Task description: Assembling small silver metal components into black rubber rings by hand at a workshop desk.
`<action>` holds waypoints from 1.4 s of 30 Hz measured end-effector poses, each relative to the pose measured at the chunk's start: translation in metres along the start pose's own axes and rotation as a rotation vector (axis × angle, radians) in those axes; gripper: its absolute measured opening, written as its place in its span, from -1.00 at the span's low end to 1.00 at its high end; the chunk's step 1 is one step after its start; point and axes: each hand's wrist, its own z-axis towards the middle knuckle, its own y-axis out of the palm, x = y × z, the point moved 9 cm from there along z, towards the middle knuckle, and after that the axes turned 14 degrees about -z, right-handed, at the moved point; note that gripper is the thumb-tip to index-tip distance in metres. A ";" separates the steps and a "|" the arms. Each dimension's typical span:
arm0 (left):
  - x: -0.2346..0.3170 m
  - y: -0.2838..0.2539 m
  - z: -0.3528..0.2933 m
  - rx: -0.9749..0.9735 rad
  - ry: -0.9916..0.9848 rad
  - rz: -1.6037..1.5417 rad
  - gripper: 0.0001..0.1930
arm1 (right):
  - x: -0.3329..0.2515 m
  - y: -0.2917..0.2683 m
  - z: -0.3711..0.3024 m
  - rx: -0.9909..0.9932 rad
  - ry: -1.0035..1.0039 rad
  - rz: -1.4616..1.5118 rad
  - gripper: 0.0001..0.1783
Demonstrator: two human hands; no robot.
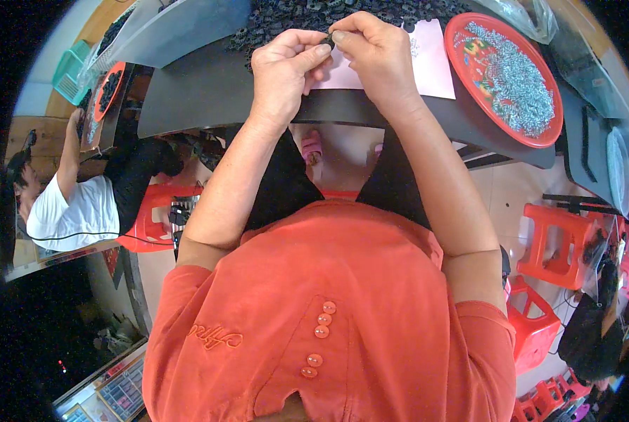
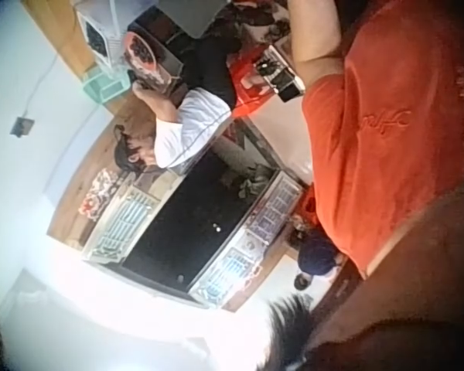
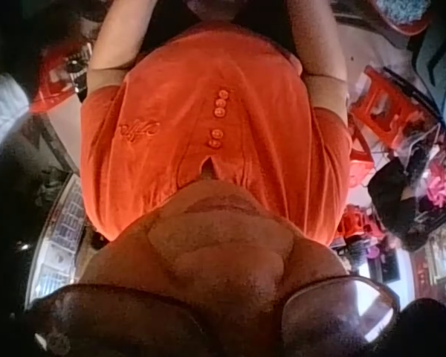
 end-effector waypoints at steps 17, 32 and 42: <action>-0.004 -0.001 0.000 -0.019 -0.125 -0.241 -0.87 | -0.012 0.003 0.006 0.043 -0.064 -0.097 -0.83; -0.020 -0.004 0.011 0.035 -0.014 -0.346 -0.86 | -0.007 0.002 0.013 -0.106 0.079 -0.220 -0.80; -0.014 -0.016 0.006 0.013 0.056 -0.119 -0.85 | -0.014 0.018 0.009 -0.116 -0.035 -0.244 -0.76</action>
